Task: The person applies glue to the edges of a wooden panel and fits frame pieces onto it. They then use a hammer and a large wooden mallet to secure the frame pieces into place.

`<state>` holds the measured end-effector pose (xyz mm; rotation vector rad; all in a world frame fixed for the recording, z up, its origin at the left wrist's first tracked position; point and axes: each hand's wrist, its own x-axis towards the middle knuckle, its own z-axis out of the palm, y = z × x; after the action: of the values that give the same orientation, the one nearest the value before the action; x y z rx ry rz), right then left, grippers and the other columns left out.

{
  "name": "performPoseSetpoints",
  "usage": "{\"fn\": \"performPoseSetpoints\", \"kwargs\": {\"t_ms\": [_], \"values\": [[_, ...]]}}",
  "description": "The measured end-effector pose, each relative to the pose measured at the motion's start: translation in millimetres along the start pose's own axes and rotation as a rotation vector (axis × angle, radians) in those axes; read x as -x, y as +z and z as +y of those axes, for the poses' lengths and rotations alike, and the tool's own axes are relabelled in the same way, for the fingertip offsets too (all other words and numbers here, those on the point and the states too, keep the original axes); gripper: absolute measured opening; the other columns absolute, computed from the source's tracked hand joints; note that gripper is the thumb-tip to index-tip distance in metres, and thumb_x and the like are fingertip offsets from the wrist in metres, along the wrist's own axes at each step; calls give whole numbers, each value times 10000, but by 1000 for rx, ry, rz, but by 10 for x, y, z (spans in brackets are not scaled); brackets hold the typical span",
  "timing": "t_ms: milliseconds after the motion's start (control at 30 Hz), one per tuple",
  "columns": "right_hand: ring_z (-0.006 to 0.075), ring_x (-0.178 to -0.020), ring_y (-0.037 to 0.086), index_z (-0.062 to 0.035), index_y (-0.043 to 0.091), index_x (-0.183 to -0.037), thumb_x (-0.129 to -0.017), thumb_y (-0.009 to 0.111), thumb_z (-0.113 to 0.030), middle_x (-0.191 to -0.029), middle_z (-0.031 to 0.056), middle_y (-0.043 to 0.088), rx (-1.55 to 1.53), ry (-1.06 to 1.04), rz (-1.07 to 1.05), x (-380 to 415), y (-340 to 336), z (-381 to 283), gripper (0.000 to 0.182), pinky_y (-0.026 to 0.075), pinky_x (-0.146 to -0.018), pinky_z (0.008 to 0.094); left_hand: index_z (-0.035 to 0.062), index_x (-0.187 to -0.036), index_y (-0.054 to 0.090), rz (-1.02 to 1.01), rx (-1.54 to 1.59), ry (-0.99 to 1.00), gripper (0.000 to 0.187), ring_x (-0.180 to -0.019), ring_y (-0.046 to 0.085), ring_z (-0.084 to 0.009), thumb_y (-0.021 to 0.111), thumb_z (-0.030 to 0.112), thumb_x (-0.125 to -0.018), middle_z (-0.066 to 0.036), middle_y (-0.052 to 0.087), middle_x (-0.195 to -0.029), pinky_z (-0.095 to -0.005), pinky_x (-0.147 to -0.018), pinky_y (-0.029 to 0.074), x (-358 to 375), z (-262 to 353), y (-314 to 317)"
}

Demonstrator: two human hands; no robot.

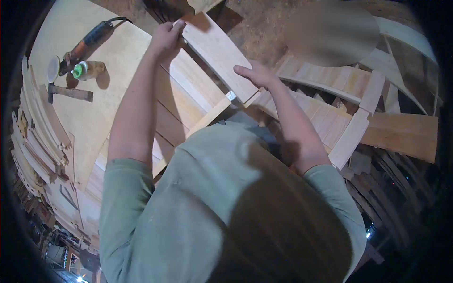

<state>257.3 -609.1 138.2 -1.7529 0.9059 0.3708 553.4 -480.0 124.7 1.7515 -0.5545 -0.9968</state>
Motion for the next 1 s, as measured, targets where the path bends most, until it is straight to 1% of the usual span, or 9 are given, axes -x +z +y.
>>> {"fn": "performPoseSetpoints", "kwargs": {"t_ms": [200,300,433,600,667,733,833,933,1000], "values": [[265,-1066,641,-32,602,-1273,-871,636,-528,-1162,155,676,-189,-10,-97,-30,1,5,640,479,-923,369,-46,-972,620,-110,166,0,396,-679,553,-121,615,349,-965,-56,614,-821,-280,-578,442,-224,-298,-63],[254,-1078,634,-43,582,-1301,-876,642,-505,-1184,151,668,109,38,-23,63,26,-44,631,475,-931,369,-65,-1050,617,-71,143,34,380,-757,579,-144,599,308,-977,-86,644,-899,-288,-659,469,-280,-343,-29],[242,-1048,638,-45,552,-1332,-879,645,-491,-1192,149,662,-62,-23,-21,57,135,45,643,477,-930,377,-69,-1087,617,-129,345,-120,362,-750,588,-153,600,275,-978,-89,650,-899,-291,-667,479,-200,-267,-42],[246,-1057,635,-58,530,-1356,-919,594,-496,-1227,141,641,-98,69,-93,-4,-14,48,622,476,-938,371,-35,-956,628,-131,503,-125,271,-683,546,-131,668,232,-936,-55,608,-806,-261,-592,447,-267,-359,-82],[250,-1081,620,-55,517,-1360,-973,505,-505,-1249,134,624,-242,-141,20,-249,-201,150,594,477,-934,376,-26,-922,626,-113,460,-104,257,-668,536,-126,683,225,-923,-48,596,-785,-257,-574,437,-175,-262,-94],[253,-1098,604,-30,512,-1352,-1000,408,-543,-1258,143,615,-606,-91,166,-306,-513,-282,631,460,-954,376,-17,-893,632,-97,466,-108,234,-649,528,-125,702,206,-904,-52,584,-762,-257,-552,429,-182,-283,-95],[248,-1115,597,-1,508,-1349,-987,373,-599,-1279,153,604,-801,-157,279,-742,-815,-382,713,427,-1002,392,-21,-914,637,-50,445,-135,228,-649,532,-133,693,199,-909,-61,580,-758,-259,-552,429,-110,-179,-60],[219,-1148,571,-21,434,-1423,-989,320,-604,-1284,136,608,-706,-83,152,-1151,-559,-406,736,427,-979,367,-38,-947,630,-37,413,-132,240,-687,539,-146,682,194,-914,-63,580,-775,-270,-560,432,-172,-237,-61],[237,-1171,561,-14,427,-1430,-971,272,-668,-1293,157,601,116,-254,99,-1068,140,-704,814,415,-1005,374,-44,-951,624,-44,428,-113,243,-704,541,-150,675,191,-916,-62,580,-781,-277,-566,435,-191,-257,-32]]}}
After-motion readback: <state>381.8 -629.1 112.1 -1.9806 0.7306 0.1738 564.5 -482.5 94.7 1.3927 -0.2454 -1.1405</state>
